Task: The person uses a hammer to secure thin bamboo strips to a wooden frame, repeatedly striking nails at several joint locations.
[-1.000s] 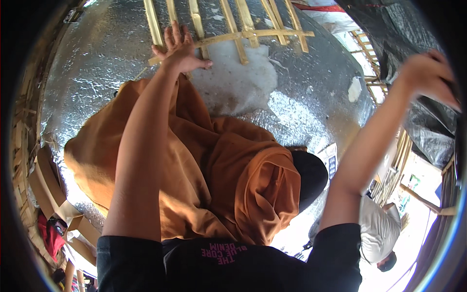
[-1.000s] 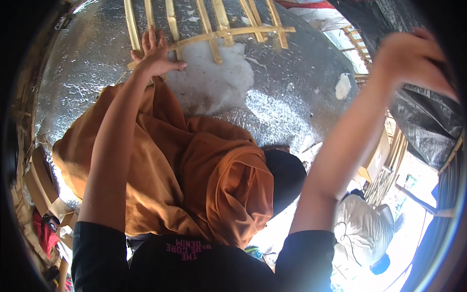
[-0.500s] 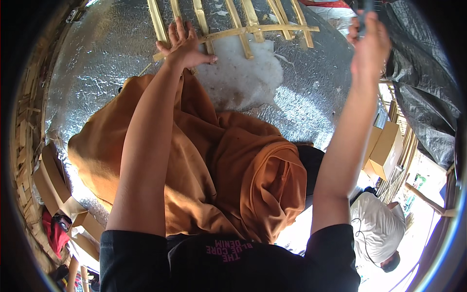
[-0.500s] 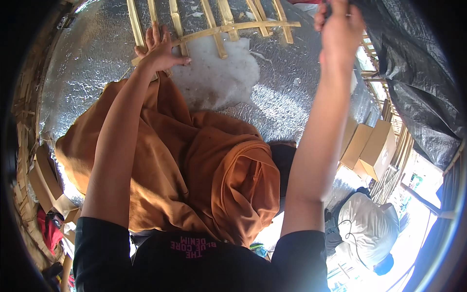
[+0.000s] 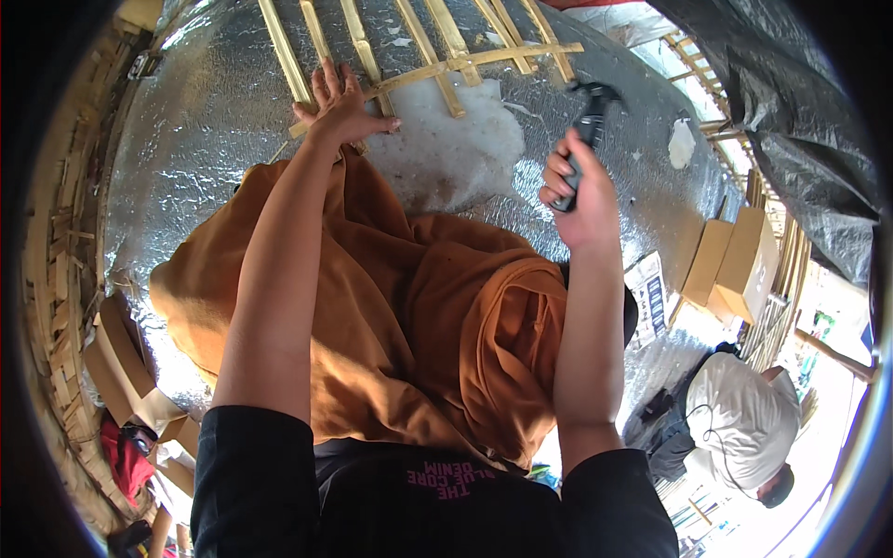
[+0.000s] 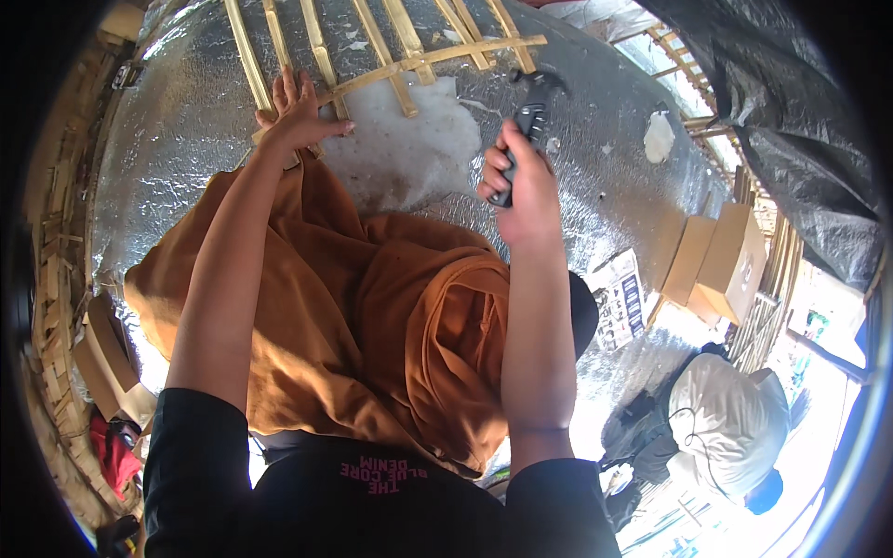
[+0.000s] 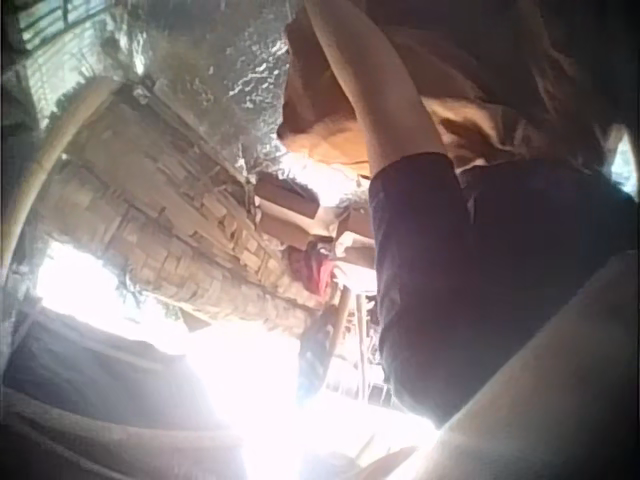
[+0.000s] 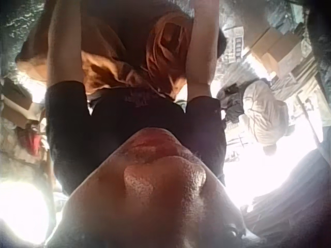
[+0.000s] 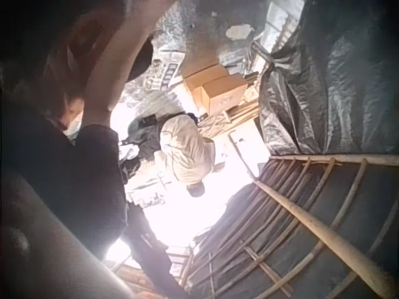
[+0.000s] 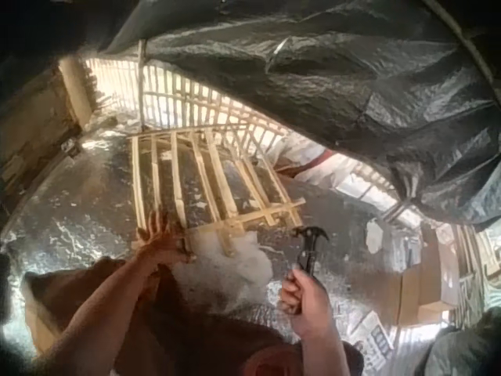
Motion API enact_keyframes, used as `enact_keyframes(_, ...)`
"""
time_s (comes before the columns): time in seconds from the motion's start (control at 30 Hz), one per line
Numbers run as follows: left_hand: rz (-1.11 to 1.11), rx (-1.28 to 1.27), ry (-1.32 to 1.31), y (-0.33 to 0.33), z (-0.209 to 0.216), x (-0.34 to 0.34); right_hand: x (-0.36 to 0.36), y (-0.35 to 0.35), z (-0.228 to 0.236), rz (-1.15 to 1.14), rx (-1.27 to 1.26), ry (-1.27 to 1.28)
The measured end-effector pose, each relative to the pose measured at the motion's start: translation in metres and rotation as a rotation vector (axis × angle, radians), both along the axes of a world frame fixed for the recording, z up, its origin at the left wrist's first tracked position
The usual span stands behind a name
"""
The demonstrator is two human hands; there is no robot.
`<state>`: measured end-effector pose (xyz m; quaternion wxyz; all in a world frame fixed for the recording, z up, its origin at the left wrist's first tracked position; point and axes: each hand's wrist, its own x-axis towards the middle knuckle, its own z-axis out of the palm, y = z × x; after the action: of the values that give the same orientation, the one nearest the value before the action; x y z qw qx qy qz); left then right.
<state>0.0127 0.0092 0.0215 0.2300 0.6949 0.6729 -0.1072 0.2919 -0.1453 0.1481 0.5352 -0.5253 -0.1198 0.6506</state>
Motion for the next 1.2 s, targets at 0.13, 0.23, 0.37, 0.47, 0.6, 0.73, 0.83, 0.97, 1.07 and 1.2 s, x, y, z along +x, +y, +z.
enact_keyframes(0.13, -0.003, -0.019, 0.028, -0.003, -0.009, -0.007, 0.021, 0.026, -0.042, -0.279, -0.104, 0.484)
enact_keyframes(0.23, -0.042, -0.064, 0.049, 0.000, 0.003, -0.003, 0.026, 0.037, -0.030, -0.401, 0.011, 0.466)
enact_keyframes(0.37, 0.017, 0.020, -0.029, -0.003, -0.011, -0.004, 0.033, 0.030, -0.012, -0.394, 0.121, 0.533)
enact_keyframes(0.47, 0.085, 0.031, -0.105, 0.011, -0.025, -0.030, 0.027, 0.034, -0.014, -0.432, 0.062, 0.593)
enact_keyframes(0.6, 0.160, 0.072, -0.223, 0.015, -0.031, -0.029, 0.033, 0.035, -0.015, -0.572, 0.022, 0.636)
enact_keyframes(0.73, 0.124, 0.095, -0.094, 0.016, -0.016, -0.021, 0.034, 0.037, -0.005, -0.602, 0.041, 0.647)
enact_keyframes(0.83, 0.129, 0.055, 0.174, 0.008, 0.007, 0.016, 0.039, 0.039, -0.008, -0.583, 0.094, 0.603)
enact_keyframes(0.97, -0.026, 0.451, 0.293, -0.001, 0.012, 0.046, 0.038, 0.038, -0.005, -0.580, 0.099, 0.633)
enact_keyframes(1.07, -0.144, 0.536, 0.227, -0.005, 0.019, 0.076, 0.037, 0.036, -0.004, -0.594, 0.093, 0.663)
enact_keyframes(1.2, -0.157, 0.426, 0.105, 0.003, 0.016, 0.115, 0.039, 0.035, 0.000, -0.625, 0.102, 0.634)
